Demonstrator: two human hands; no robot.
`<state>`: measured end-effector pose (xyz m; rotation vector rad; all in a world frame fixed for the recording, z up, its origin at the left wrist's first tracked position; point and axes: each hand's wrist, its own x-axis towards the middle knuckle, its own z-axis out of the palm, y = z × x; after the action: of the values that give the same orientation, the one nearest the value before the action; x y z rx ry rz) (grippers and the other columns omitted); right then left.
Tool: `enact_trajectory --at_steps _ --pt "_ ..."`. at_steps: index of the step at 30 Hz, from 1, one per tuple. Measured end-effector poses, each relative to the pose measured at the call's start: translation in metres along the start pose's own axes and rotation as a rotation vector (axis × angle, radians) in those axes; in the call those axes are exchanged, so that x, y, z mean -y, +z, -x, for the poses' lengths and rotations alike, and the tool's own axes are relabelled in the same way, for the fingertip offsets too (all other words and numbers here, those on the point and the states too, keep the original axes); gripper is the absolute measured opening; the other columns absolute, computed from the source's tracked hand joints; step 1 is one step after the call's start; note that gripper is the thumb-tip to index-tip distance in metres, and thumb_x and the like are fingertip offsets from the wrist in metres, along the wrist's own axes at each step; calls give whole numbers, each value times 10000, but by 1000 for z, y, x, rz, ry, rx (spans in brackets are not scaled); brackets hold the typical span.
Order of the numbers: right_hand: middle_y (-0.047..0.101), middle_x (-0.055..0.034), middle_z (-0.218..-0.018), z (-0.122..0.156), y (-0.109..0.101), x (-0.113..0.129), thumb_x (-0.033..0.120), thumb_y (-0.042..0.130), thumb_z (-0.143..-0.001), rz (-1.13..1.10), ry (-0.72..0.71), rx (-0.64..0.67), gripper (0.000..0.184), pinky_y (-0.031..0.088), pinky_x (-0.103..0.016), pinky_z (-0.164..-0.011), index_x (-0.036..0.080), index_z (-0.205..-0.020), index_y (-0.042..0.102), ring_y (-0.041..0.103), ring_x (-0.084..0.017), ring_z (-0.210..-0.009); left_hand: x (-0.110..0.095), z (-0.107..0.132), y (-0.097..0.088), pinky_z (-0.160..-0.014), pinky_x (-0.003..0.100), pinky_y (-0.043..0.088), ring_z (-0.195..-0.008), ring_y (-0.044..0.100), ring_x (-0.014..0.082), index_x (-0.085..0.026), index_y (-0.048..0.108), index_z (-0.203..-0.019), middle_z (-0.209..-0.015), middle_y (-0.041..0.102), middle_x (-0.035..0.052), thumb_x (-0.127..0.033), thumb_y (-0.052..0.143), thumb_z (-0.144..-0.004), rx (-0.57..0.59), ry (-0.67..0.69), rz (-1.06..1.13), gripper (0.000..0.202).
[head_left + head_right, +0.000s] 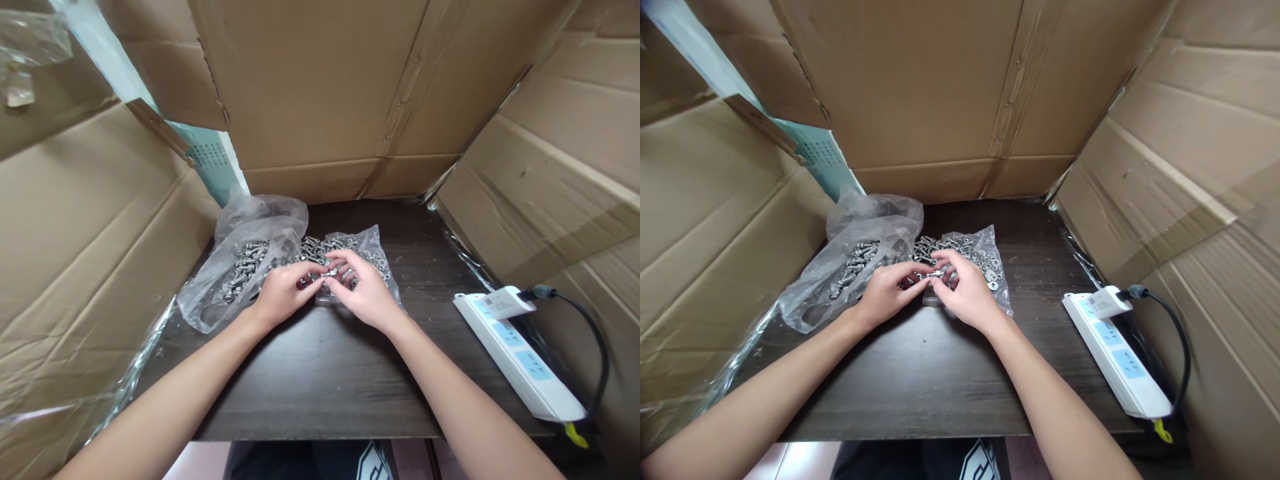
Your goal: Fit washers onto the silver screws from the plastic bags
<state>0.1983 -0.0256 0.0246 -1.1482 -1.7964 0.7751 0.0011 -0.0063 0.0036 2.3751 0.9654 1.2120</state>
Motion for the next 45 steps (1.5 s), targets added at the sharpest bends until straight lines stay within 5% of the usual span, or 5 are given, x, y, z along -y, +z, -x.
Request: enact_trajectory --at_steps 5,10,28,34,45 --pt "676 -14 -761 -1 -4 3 328 461 -1018 52 37 23 256 493 -299 -660 204 -1026 685 619 -150 -674 -1 0 -1 -656 202 578 -688 718 120 -180 723 -1046 -934 794 14 -200 672 -956 -18 14 -20 106" --pt "707 -78 -1124 1 -4 3 228 617 -886 37 -28 10 329 523 -290 -676 209 -1215 631 668 -176 -864 -1 1 -1 -650 203 579 -673 712 116 -185 718 -1041 -944 792 16 -200 660 -961 -10 17 -5 100" --pt "659 -1 -801 0 -2 3 311 578 -954 -25 55 10 215 488 -282 -639 199 -1125 644 590 -129 -647 -4 0 -1 -635 187 577 -673 717 117 -183 726 -1032 -897 790 15 -211 653 -965 4 21 3 103" --pt "696 -70 -1110 1 -3 5 213 641 -857 -63 15 49 386 527 -276 -651 224 -1242 610 660 -166 -836 -2 1 -1 -651 198 578 -665 711 116 -178 721 -1038 -913 790 16 -207 667 -958 -5 17 -5 101" --pt "691 -66 -1085 2 -3 5 245 635 -878 9 -10 48 362 522 -288 -646 216 -1238 603 649 -165 -784 -1 0 -1 -650 191 582 -681 721 118 -177 728 -1044 -905 792 15 -216 665 -961 9 6 11 111"
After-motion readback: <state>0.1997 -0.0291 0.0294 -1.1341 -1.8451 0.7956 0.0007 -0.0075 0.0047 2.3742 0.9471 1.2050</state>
